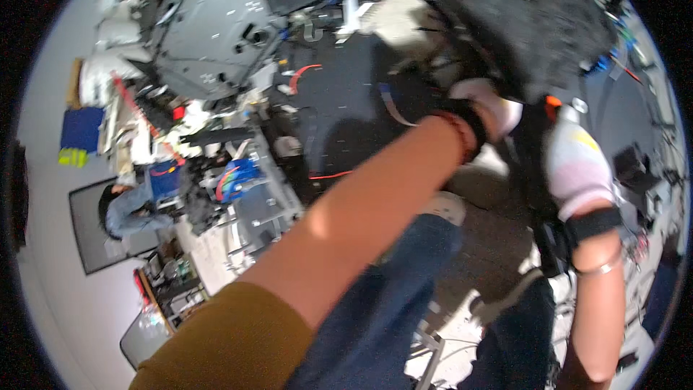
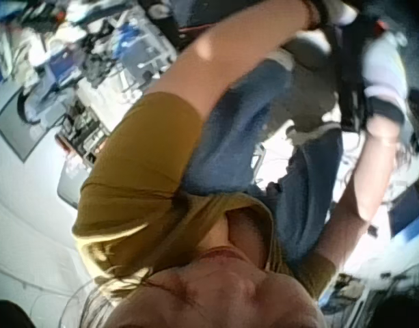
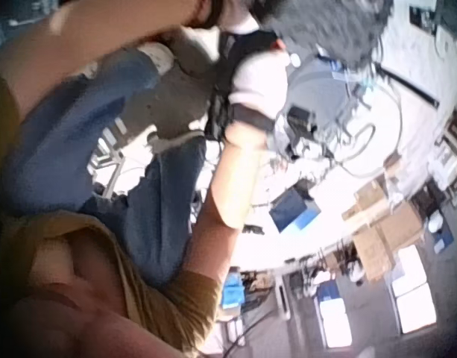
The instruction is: Wiring and securing electronic components on a robotic chassis using tools and zip ties.
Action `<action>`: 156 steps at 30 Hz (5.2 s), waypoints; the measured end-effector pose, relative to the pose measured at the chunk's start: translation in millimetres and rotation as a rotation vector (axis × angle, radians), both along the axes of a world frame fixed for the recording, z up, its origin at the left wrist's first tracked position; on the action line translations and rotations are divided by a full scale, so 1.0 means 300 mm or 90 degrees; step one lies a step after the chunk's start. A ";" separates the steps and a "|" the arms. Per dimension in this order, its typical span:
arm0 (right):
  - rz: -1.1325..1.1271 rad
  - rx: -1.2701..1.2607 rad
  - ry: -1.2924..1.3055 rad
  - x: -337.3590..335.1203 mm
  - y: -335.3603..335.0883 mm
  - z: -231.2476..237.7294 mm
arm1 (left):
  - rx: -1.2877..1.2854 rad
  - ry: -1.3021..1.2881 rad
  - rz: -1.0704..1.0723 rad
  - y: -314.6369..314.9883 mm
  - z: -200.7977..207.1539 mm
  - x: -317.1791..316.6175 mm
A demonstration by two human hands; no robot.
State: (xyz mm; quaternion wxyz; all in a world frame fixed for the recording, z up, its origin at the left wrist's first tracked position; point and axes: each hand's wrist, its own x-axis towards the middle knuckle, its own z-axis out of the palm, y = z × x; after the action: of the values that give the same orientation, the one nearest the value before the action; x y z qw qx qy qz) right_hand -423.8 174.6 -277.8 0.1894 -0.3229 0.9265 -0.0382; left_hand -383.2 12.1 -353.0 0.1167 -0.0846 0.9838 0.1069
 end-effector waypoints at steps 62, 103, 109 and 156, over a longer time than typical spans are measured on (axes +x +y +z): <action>-0.203 -0.227 -0.432 0.055 -0.054 -0.129 | -0.049 0.164 -0.433 -0.099 0.107 -0.003; -0.179 -0.217 -0.199 0.079 0.034 -0.023 | 0.305 0.042 0.010 -0.063 0.027 0.067; -0.144 -0.205 -0.213 0.109 0.071 -0.004 | 0.330 0.068 -0.025 -0.060 0.030 0.067; -0.268 -0.269 -0.183 0.183 0.112 -0.032 | 0.372 0.127 -0.119 -0.024 0.084 0.090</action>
State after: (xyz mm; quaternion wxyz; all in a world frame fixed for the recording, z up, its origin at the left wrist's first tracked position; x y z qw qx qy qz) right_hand -368.9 208.1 -287.4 0.2349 -0.1480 0.9083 -0.3129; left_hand -356.3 5.0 -327.8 0.0482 0.0541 0.9215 0.3816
